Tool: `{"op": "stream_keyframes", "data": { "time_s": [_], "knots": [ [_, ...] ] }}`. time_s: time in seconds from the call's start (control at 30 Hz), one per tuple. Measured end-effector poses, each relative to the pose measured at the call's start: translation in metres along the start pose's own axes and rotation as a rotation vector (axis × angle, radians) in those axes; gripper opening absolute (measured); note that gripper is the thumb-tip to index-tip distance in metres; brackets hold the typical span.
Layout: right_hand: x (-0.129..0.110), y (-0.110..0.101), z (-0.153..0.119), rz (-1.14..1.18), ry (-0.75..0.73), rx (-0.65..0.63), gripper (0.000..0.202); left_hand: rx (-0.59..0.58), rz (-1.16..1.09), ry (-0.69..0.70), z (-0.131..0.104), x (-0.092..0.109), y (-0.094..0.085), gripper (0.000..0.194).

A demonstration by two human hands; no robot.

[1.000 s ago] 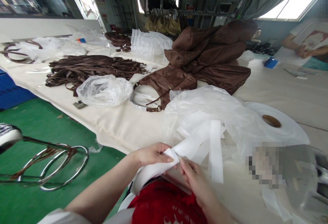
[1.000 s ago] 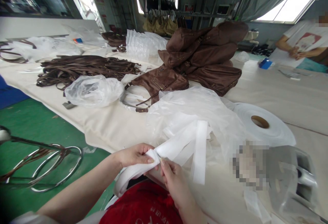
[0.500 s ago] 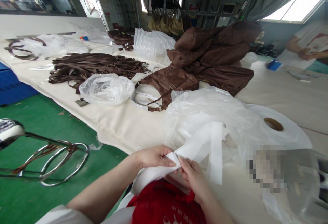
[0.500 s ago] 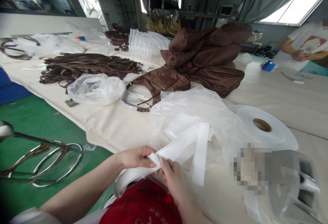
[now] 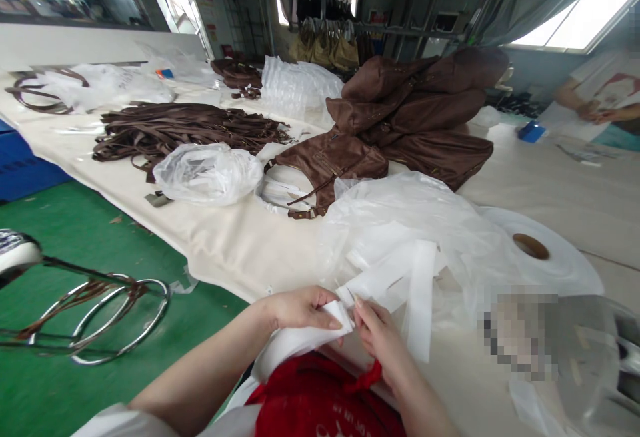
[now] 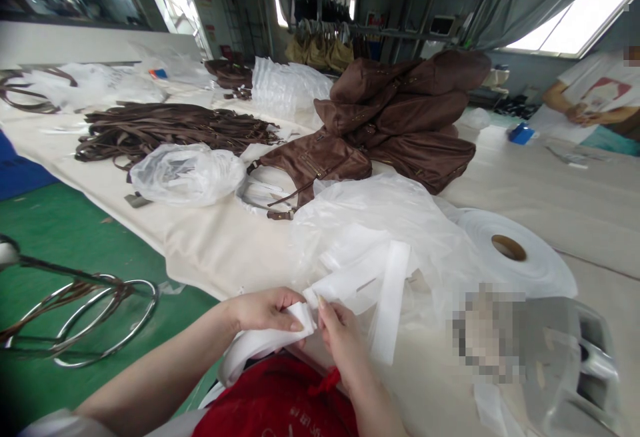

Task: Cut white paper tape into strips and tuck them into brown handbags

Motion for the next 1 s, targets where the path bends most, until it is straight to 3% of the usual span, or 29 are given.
{"op": "stream_keyframes", "data": {
  "time_s": [0.17, 0.3, 0.5, 0.83, 1.0],
  "knots": [
    [-0.022, -0.022, -0.001, 0.057, -0.075, 0.152, 0.058, 0.009, -0.011, 0.045, -0.004, 0.004, -0.001, 0.042],
    [-0.029, -0.009, -0.021, -0.196, -0.107, 0.006, 0.053, 0.102, 0.019, 0.09, -0.013, 0.015, -0.007, 0.042],
    [-0.042, 0.01, -0.061, -0.53, -0.364, -0.022, 0.04, 0.194, 0.007, 0.156, -0.03, 0.031, -0.007, 0.041],
    [-0.041, 0.026, -0.064, -0.654, -0.44, -0.08, 0.037, 0.168, -0.032, 0.217, -0.039, 0.036, -0.002, 0.028],
    [-0.039, 0.033, -0.065, -0.674, -0.466, -0.073, 0.038, 0.144, -0.007, 0.218, -0.045, 0.033, -0.001, 0.031]
  ]
}}
Point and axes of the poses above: each hand's wrist, its own z-axis towards the middle knuckle, its own y-axis out of the palm, x = y × z, the point moved 7 cm from there along z, towards the middle knuckle, and after that the axes turned 2 degrees about -x, right-handed, at the moved point
